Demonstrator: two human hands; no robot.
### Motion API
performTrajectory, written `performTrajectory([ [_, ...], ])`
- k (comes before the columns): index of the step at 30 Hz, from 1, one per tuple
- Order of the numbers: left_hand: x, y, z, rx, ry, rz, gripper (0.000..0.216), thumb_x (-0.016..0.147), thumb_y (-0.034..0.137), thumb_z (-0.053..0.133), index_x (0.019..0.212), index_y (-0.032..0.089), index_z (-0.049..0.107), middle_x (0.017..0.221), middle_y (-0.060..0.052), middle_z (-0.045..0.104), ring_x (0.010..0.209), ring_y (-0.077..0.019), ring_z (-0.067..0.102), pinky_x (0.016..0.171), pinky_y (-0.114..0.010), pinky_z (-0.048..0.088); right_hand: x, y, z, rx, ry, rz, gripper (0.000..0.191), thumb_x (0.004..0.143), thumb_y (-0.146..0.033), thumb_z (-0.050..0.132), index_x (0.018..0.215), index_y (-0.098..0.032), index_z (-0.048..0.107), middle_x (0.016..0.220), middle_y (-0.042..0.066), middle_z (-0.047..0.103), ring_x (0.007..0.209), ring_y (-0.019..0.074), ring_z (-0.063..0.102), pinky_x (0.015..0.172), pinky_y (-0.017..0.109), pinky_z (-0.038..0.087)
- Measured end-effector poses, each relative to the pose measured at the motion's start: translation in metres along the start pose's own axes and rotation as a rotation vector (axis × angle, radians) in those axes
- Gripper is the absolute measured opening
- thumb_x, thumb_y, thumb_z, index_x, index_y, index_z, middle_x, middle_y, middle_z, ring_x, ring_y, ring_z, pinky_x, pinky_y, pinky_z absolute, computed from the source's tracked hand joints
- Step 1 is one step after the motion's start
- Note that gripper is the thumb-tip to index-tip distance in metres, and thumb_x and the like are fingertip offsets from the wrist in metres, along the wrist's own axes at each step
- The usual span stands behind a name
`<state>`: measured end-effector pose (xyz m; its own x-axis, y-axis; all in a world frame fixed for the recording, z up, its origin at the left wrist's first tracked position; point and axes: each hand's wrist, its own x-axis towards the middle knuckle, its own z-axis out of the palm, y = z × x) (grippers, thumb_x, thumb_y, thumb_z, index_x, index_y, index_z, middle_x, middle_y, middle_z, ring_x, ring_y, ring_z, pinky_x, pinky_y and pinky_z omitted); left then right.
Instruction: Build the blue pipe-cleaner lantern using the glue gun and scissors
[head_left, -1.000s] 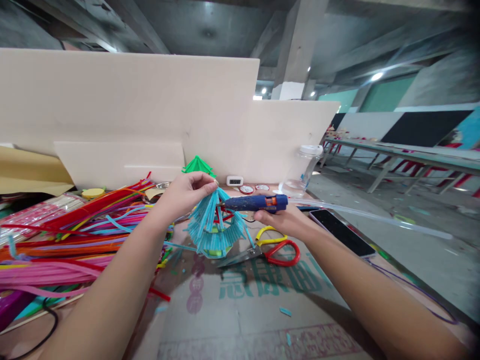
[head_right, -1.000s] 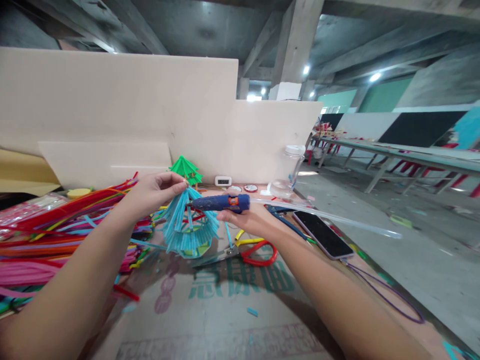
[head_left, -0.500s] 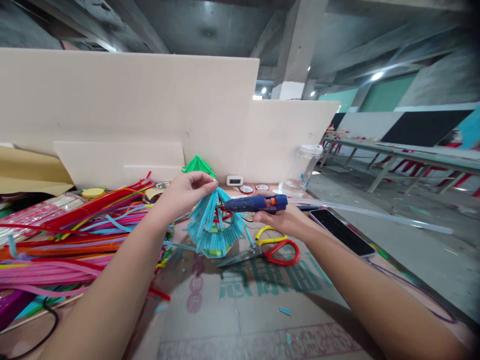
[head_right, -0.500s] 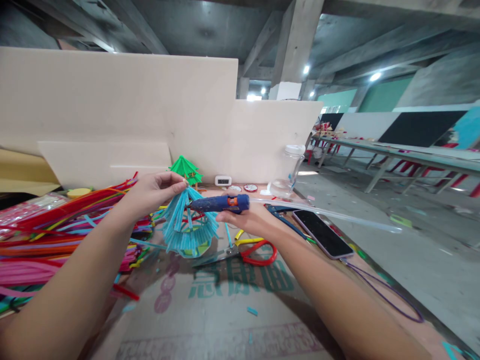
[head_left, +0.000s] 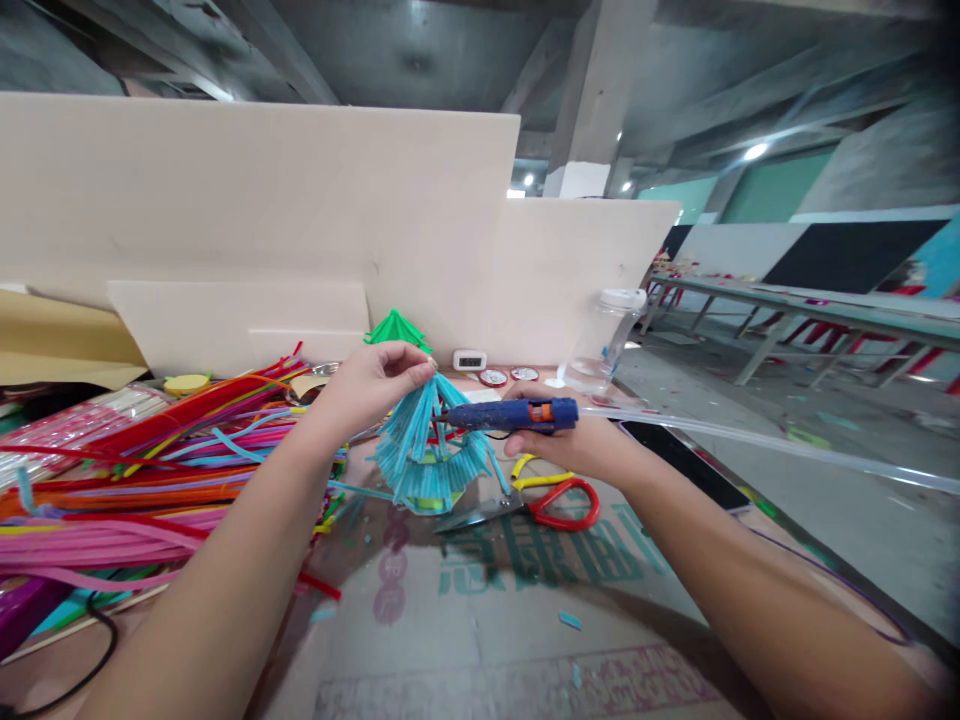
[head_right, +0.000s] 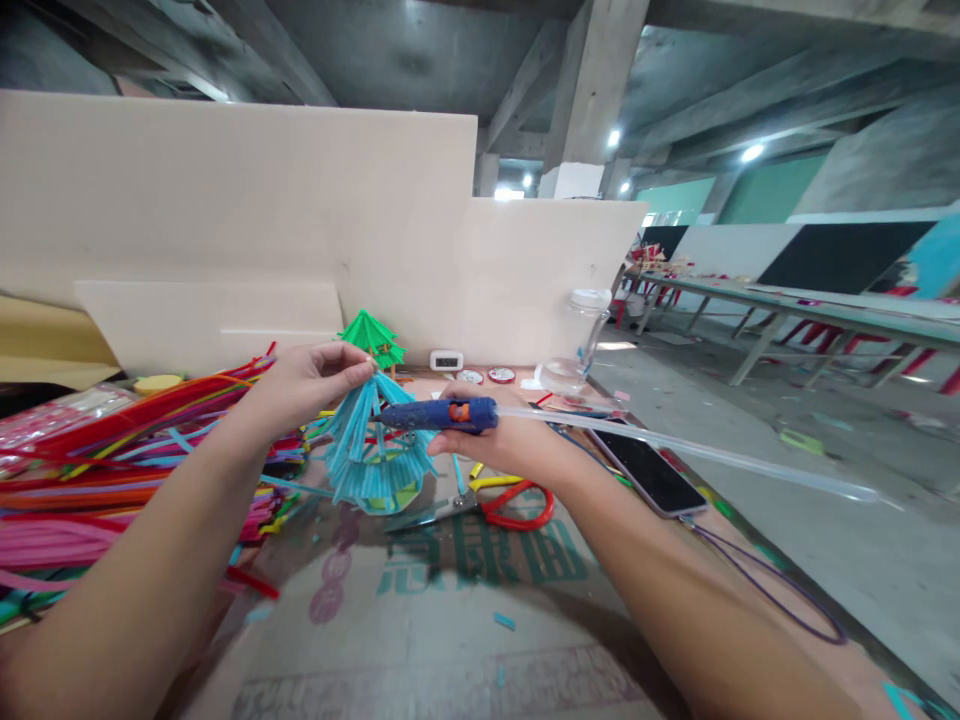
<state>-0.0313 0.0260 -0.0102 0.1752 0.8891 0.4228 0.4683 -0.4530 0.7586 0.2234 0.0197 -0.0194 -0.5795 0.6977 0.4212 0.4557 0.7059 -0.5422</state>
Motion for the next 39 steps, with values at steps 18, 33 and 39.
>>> performTrajectory([
  [18, 0.0, 0.0, -0.001, 0.007, -0.003, 0.005, 0.044, 0.078, 0.056, 0.06, 0.092, 0.015, 0.066, 0.08, -0.004, 0.068, 0.064, -0.0134, 0.057, 0.057, -0.023, 0.042, -0.003, -0.002, -0.006, -0.052, -0.072, -0.045, 0.037, 0.079, -0.051, 0.065, 0.095, -0.018, 0.06, 0.078, 0.002, 0.06, 0.069, 0.015, 0.054, 0.061, 0.025, 0.04],
  [33, 0.0, 0.0, -0.001, 0.024, -0.002, 0.018, 0.042, 0.08, 0.053, 0.059, 0.092, 0.014, 0.066, 0.085, -0.004, 0.067, 0.068, -0.0128, 0.057, 0.06, -0.023, 0.042, -0.004, -0.005, -0.009, 0.007, -0.076, -0.082, 0.032, 0.08, -0.047, 0.065, 0.096, -0.019, 0.061, 0.086, 0.004, 0.066, 0.077, 0.0178, 0.06, 0.067, 0.027, 0.043],
  [39, 0.0, 0.001, 0.0, 0.021, -0.002, 0.026, 0.042, 0.08, 0.053, 0.059, 0.092, 0.014, 0.066, 0.085, -0.005, 0.067, 0.069, -0.0139, 0.057, 0.06, -0.023, 0.042, -0.004, -0.003, -0.006, -0.082, -0.027, -0.061, 0.039, 0.078, -0.05, 0.066, 0.099, -0.019, 0.057, 0.087, 0.003, 0.06, 0.075, 0.0164, 0.055, 0.066, 0.027, 0.04],
])
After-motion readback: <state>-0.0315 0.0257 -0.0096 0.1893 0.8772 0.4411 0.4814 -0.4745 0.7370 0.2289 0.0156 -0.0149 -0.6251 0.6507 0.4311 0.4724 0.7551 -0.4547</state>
